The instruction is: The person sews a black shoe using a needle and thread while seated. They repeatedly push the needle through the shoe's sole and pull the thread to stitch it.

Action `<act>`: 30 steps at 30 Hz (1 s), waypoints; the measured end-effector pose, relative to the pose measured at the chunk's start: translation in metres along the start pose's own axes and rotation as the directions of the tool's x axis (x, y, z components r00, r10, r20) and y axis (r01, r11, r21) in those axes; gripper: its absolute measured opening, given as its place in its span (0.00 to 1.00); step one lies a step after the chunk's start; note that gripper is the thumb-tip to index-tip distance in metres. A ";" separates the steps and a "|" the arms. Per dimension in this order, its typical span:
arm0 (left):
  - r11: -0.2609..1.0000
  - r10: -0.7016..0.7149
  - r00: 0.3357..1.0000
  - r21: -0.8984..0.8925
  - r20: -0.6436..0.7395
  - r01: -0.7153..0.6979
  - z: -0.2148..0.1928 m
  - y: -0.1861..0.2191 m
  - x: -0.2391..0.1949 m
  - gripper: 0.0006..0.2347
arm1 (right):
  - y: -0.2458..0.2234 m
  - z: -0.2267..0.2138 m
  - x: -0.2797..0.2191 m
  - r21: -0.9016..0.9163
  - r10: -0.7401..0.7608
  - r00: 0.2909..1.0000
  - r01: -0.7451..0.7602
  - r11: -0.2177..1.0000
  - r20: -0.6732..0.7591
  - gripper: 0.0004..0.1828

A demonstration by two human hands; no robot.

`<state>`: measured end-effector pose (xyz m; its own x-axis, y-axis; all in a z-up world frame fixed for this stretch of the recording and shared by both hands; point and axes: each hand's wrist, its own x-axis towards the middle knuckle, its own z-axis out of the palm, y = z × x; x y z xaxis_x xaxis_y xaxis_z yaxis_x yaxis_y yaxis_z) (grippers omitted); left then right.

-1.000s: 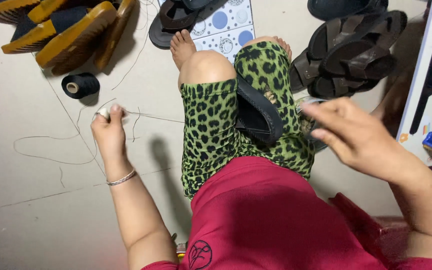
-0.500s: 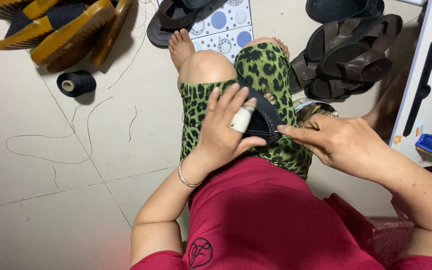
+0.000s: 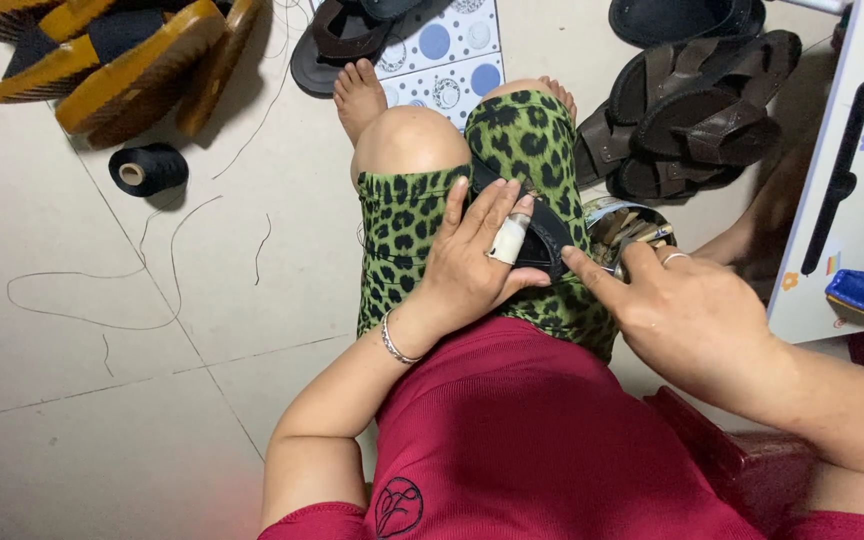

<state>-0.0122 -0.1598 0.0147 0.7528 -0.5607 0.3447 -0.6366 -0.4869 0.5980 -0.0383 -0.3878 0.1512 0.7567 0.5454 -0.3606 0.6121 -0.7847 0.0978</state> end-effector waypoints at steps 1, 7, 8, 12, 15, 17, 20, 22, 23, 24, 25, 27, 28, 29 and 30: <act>1.000 0.000 1.000 0.000 0.005 0.000 0.001 0.000 0.000 0.35 | -0.002 0.000 0.001 -0.052 -0.004 1.000 0.005 0.999 0.011 0.35; 1.000 0.007 0.999 -0.007 0.034 -0.006 0.004 -0.003 -0.002 0.37 | 0.007 0.008 0.019 0.164 -0.012 0.992 -0.010 0.986 0.129 0.32; 1.000 0.005 0.999 -0.022 0.041 -0.004 0.004 -0.003 -0.002 0.37 | 0.010 0.010 0.024 0.267 -0.017 0.971 -0.048 0.962 0.237 0.30; 0.997 0.027 0.987 -0.065 -0.160 -0.038 0.021 -0.010 -0.007 0.37 | 0.004 0.005 0.040 0.327 -0.015 1.000 0.009 0.945 0.015 0.11; 0.997 0.015 0.989 -0.079 -0.149 -0.027 0.015 -0.008 -0.008 0.37 | 0.006 0.008 0.045 0.389 -0.051 0.995 0.082 0.918 -0.089 0.08; 0.992 -0.024 0.988 -0.126 -0.155 0.004 0.006 -0.003 -0.007 0.33 | 0.011 0.018 0.042 0.572 -0.026 0.990 0.101 0.814 -0.138 0.11; 0.997 -0.018 0.974 -0.077 -0.225 0.000 0.000 -0.008 -0.027 0.08 | 0.020 0.009 0.040 0.634 -0.002 0.992 0.083 0.769 -0.127 0.16; 0.812 -0.175 0.981 -0.575 -0.080 0.098 -0.024 0.005 -0.018 0.05 | 0.017 0.011 0.039 0.635 0.013 0.990 0.081 0.769 -0.142 0.15; 0.392 -0.233 0.965 -0.897 0.119 0.206 -0.035 0.011 -0.013 0.04 | 0.016 0.012 0.039 0.632 0.028 0.987 0.078 0.771 -0.157 0.15; 0.395 -0.237 0.965 -0.896 0.116 0.204 -0.031 0.014 -0.014 0.04 | 0.016 0.013 0.039 0.631 0.023 0.987 0.083 0.772 -0.159 0.15; 0.045 -0.295 0.927 -0.966 0.231 0.255 -0.026 0.017 -0.015 0.05 | 0.016 0.015 0.038 0.623 0.027 0.983 0.094 0.777 -0.182 0.15; -0.314 -0.299 0.885 -0.912 0.358 0.263 -0.014 0.014 -0.018 0.09 | 0.013 0.019 0.035 0.614 0.037 0.978 0.097 0.783 -0.203 0.15; -0.024 -0.398 0.859 -0.940 0.321 0.340 -0.007 0.008 -0.020 0.08 | 0.011 0.022 0.033 0.599 0.055 0.975 0.088 0.796 -0.216 0.15; 0.261 -0.481 0.840 -0.873 0.252 0.411 0.001 0.002 -0.022 0.07 | 0.009 0.025 0.030 0.584 0.072 0.971 0.077 0.808 -0.229 0.15; 0.261 -0.481 0.840 -0.873 0.252 0.411 0.000 0.010 -0.020 0.07 | 0.007 0.026 0.026 0.584 0.072 0.971 0.078 0.808 -0.229 0.15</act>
<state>-0.0341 -0.1531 0.0141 0.8963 -0.4051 -0.1802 0.2897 0.2273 0.9297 -0.0199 -0.3865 0.1185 0.8314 0.5402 -0.1306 0.4191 -0.7638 -0.4908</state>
